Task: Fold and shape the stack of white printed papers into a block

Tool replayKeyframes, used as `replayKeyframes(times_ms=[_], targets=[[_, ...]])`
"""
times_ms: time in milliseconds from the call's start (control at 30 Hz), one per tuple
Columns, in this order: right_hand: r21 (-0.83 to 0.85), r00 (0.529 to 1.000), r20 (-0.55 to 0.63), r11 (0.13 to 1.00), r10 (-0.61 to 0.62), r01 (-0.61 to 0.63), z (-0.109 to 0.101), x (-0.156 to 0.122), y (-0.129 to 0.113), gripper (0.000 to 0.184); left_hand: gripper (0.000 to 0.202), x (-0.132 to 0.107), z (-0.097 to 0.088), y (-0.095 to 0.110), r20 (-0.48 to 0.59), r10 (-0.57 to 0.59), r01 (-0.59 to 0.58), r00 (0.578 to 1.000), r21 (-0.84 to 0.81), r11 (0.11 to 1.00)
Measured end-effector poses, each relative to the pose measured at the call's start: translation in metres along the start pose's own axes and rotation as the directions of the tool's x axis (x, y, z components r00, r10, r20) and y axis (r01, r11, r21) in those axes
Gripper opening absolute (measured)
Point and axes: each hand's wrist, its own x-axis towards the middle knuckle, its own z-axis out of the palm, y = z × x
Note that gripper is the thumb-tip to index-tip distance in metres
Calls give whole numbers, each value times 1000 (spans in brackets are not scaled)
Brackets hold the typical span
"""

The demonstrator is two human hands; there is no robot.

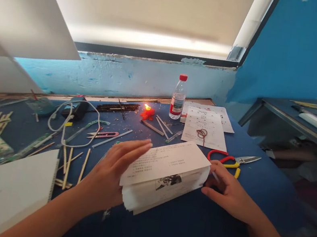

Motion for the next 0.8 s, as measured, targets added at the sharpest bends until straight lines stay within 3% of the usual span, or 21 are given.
replayKeyframes(times_ms=[67,133,200,300,333,500,600,800], targets=[[-49,1000,28,999,14,-12,0,3,-1,13,101,-7,-3,9,13,-160,159,987,78,984],[-86,998,48,996,34,-29,0,6,-2,11,107,-18,-6,20,10,-329,325,944,125,937],[-88,998,55,996,38,-33,-1,8,-2,10,100,-33,-9,34,-36,-488,487,872,159,859],[-67,998,58,998,22,-18,-2,9,-1,9,81,-54,-5,60,13,-647,641,763,112,759],[-66,998,62,998,19,-15,-3,9,0,10,74,-60,-1,69,30,-674,670,738,89,737],[-60,997,69,998,16,-12,-5,10,2,12,68,-70,34,99,-30,-695,693,718,126,710],[-63,997,68,998,34,-30,-5,12,4,13,55,-64,47,101,-56,-719,717,693,159,679],[-18,993,71,995,95,-94,-7,12,3,18,46,-61,47,93,-28,-746,745,665,90,661]])
